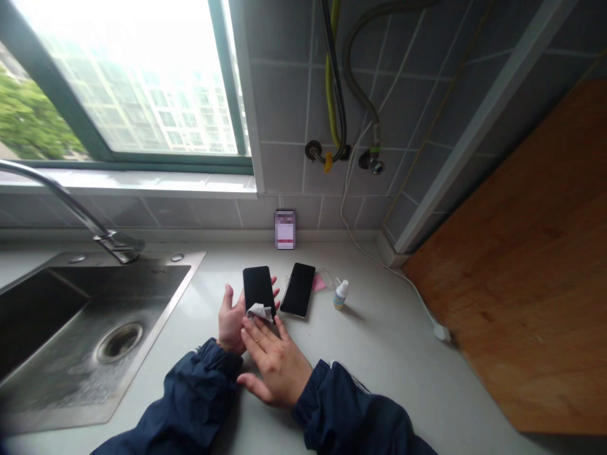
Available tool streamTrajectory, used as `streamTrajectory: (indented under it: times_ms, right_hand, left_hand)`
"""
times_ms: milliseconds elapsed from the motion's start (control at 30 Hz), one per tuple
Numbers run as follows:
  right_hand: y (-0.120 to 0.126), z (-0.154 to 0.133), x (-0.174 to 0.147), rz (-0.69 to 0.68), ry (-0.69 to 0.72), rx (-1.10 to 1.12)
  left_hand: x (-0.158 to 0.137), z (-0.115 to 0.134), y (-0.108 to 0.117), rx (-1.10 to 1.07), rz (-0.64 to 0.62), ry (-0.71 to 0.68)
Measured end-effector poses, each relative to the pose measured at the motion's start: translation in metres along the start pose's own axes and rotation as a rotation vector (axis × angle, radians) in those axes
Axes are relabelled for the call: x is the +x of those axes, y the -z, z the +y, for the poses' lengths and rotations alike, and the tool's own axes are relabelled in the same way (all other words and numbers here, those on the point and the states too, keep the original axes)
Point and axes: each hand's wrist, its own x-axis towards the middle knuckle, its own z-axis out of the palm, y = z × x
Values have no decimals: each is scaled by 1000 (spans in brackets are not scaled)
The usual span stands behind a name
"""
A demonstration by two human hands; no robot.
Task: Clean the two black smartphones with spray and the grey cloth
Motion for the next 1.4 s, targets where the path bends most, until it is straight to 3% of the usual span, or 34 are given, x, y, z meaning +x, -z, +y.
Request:
streamTrajectory:
  times_ms: [433,600,800,967,1200,1400]
  right_hand:
    - [-4,10,2,100,-112,-113]
    - [-4,19,1,236,-195,-168]
    - [-1,29,1,425,-248,-199]
    - [1,28,2,438,-255,-233]
    - [3,32,2,442,-305,-254]
    - [4,36,2,438,-372,-230]
  left_hand:
    - [-4,-13,-7,1,-157,158]
    - [-5,-26,-8,155,-95,200]
    - [-8,-38,-3,506,-251,94]
    - [-6,-38,4,692,-238,-17]
    - [-6,-32,0,668,-204,-55]
    - [-7,-28,-5,522,-168,-20]
